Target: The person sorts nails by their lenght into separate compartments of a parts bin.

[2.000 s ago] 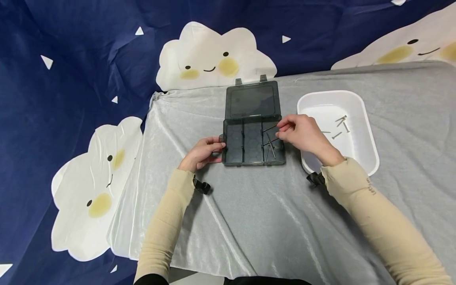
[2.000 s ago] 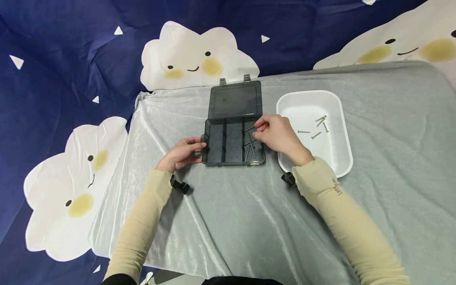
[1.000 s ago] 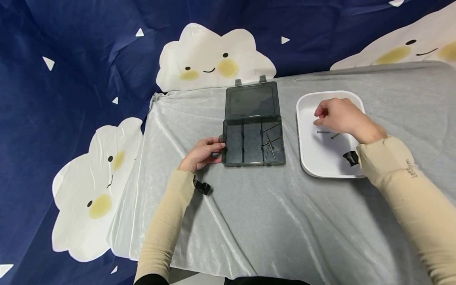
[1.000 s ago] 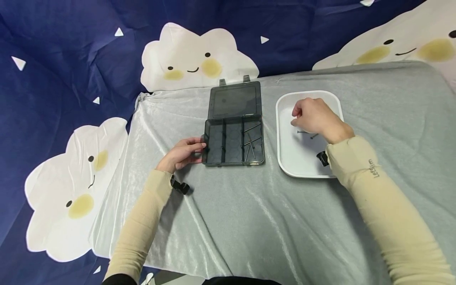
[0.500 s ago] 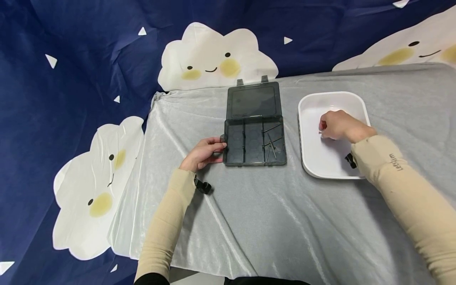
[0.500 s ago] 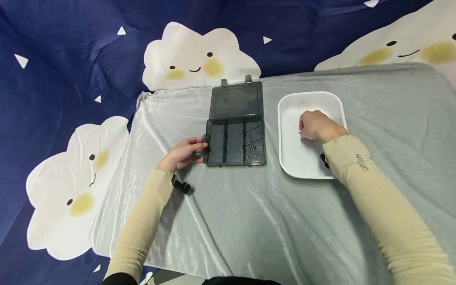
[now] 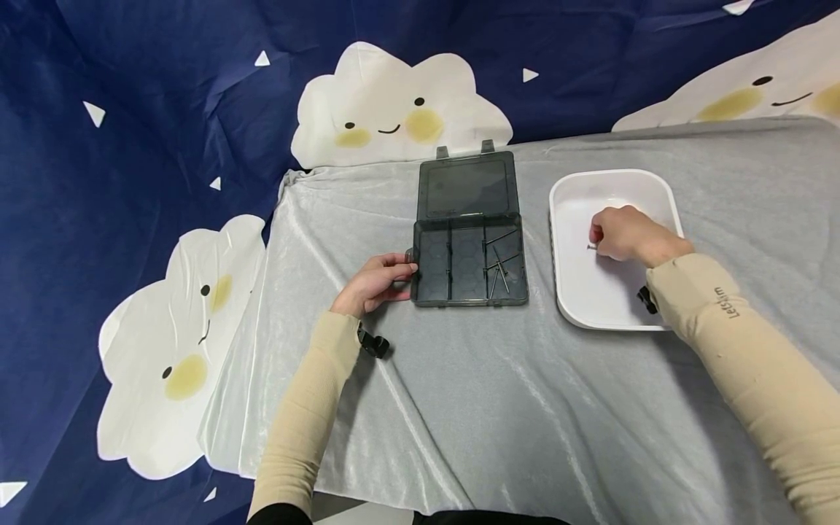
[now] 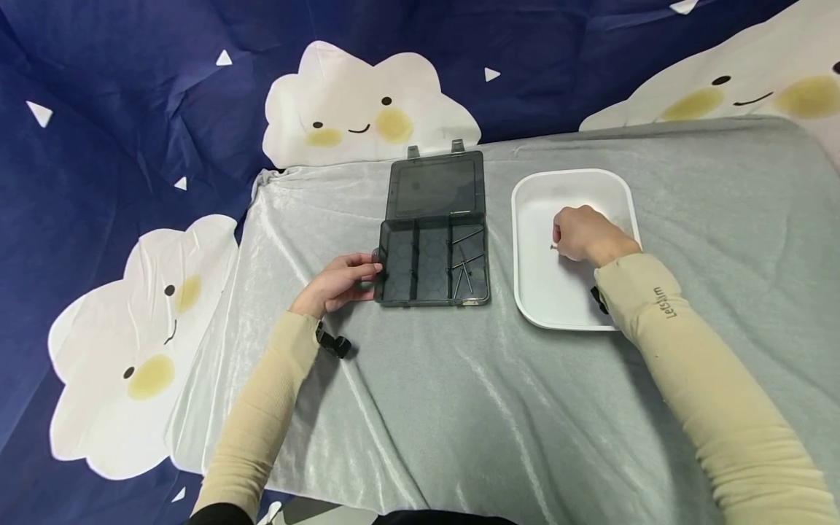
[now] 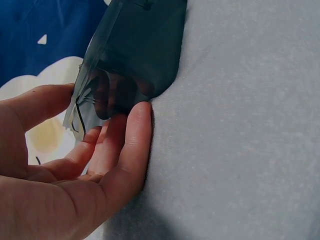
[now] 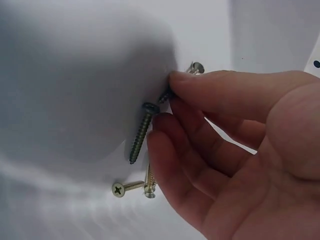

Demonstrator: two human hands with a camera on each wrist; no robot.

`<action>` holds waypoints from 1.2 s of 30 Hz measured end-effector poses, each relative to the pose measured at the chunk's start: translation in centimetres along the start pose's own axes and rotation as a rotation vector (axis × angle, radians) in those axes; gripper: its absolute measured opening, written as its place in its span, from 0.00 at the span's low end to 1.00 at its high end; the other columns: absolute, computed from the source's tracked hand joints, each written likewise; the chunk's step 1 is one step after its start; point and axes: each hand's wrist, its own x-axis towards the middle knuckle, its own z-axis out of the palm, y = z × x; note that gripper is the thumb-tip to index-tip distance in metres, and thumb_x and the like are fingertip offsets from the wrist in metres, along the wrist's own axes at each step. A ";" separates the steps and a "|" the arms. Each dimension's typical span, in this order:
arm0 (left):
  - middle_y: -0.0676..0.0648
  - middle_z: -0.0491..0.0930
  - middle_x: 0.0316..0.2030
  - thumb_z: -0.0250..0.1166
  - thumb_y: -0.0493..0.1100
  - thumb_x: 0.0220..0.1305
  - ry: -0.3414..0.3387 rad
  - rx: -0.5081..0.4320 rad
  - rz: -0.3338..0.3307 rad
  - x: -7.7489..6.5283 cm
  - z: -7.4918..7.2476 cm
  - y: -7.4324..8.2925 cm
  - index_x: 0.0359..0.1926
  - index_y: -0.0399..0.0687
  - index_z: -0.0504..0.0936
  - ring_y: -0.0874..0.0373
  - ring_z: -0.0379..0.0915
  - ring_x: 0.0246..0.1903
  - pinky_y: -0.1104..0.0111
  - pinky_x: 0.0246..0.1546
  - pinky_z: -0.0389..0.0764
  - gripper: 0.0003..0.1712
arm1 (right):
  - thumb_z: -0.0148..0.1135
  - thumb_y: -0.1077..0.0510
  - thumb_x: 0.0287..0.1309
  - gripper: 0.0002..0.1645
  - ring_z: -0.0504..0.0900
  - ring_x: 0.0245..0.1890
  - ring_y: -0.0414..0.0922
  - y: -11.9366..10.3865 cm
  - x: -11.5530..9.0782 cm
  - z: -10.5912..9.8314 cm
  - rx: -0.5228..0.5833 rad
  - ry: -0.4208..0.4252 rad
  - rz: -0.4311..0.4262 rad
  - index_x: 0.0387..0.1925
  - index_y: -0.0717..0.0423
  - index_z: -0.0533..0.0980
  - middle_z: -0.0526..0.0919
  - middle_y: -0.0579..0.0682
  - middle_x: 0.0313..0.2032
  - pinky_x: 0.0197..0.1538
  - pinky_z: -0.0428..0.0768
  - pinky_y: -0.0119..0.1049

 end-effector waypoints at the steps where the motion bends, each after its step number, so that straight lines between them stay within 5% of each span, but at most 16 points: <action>1: 0.47 0.76 0.41 0.61 0.37 0.66 0.001 0.001 0.001 0.0 0.0 0.0 0.59 0.37 0.71 0.61 0.75 0.38 0.69 0.29 0.85 0.22 | 0.58 0.68 0.43 0.06 0.72 0.31 0.52 0.0 0.0 0.0 -0.002 0.002 -0.004 0.27 0.59 0.75 0.77 0.55 0.28 0.34 0.68 0.39; 17: 0.47 0.76 0.40 0.62 0.38 0.66 0.006 0.008 -0.003 0.1 0.0 -0.1 0.58 0.38 0.72 0.61 0.75 0.38 0.70 0.28 0.84 0.21 | 0.64 0.59 0.45 0.08 0.72 0.31 0.51 -0.2 -0.1 0.4 0.024 0.007 -0.007 0.28 0.57 0.73 0.75 0.52 0.25 0.33 0.67 0.38; 36: 0.47 0.77 0.39 0.62 0.38 0.65 0.016 -0.002 -0.001 0.2 0.0 -0.3 0.56 0.39 0.73 0.61 0.76 0.37 0.69 0.29 0.85 0.20 | 0.59 0.64 0.43 0.08 0.75 0.30 0.51 -0.1 -0.6 -0.4 0.088 0.146 -0.014 0.31 0.59 0.77 0.79 0.51 0.26 0.36 0.68 0.39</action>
